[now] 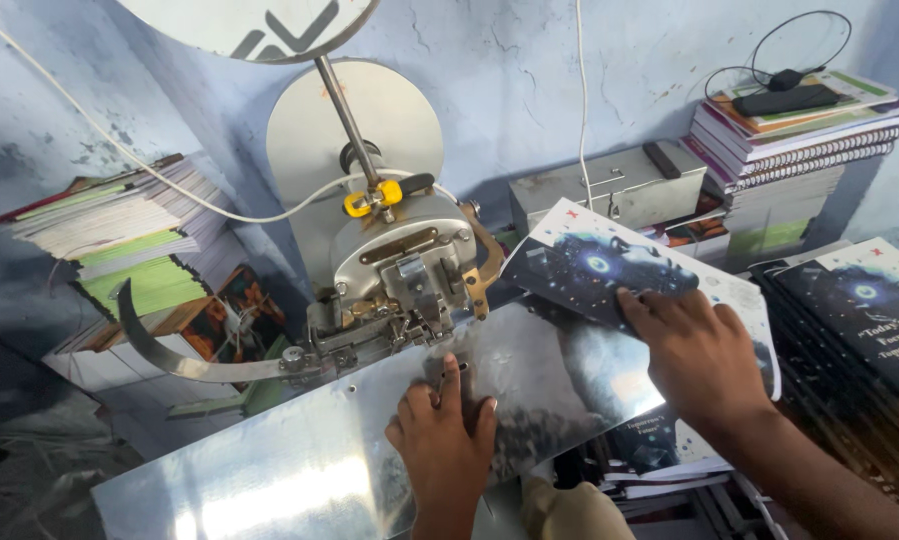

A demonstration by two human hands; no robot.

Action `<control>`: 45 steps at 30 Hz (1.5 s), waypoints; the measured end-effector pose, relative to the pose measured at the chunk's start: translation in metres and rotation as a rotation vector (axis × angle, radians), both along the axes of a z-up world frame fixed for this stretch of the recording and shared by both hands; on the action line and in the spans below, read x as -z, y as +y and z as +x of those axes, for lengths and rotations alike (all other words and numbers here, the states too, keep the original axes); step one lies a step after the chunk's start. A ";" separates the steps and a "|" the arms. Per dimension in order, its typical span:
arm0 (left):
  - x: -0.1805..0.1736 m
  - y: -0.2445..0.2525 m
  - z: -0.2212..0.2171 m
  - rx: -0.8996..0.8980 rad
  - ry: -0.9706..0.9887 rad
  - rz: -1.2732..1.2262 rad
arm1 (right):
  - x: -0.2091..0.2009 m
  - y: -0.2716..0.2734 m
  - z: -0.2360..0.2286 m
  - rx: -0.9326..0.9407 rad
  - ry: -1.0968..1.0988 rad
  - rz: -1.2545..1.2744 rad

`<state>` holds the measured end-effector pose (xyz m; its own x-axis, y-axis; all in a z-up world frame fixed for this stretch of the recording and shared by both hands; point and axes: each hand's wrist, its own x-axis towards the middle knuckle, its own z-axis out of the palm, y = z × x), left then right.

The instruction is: The person repeatedly picks up a book from a stack, places it under a binding machine, and operates the machine to stitch the spine. After each cycle, the person removes the bound book and places it on a separate stack.

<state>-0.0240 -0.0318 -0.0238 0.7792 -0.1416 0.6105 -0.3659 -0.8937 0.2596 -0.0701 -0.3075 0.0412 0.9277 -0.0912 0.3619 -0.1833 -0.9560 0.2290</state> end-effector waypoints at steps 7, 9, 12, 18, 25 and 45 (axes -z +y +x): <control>0.002 0.000 0.001 -0.015 0.028 -0.014 | 0.013 0.023 0.004 -0.135 -0.118 0.139; 0.003 -0.001 0.000 -0.007 0.016 -0.021 | 0.016 0.028 0.003 -0.140 -0.154 0.135; 0.001 -0.003 0.002 -0.018 0.060 -0.061 | 0.017 0.035 0.005 -0.136 -0.174 0.140; -0.002 -0.013 0.004 0.009 0.018 -0.210 | 0.018 0.042 0.008 -0.116 -0.140 0.137; -0.012 -0.068 0.000 0.288 0.461 -0.729 | 0.024 0.044 0.010 -0.110 -0.110 0.168; 0.000 -0.135 0.037 0.527 0.954 -1.377 | 0.027 0.048 -0.001 -0.164 -0.226 0.302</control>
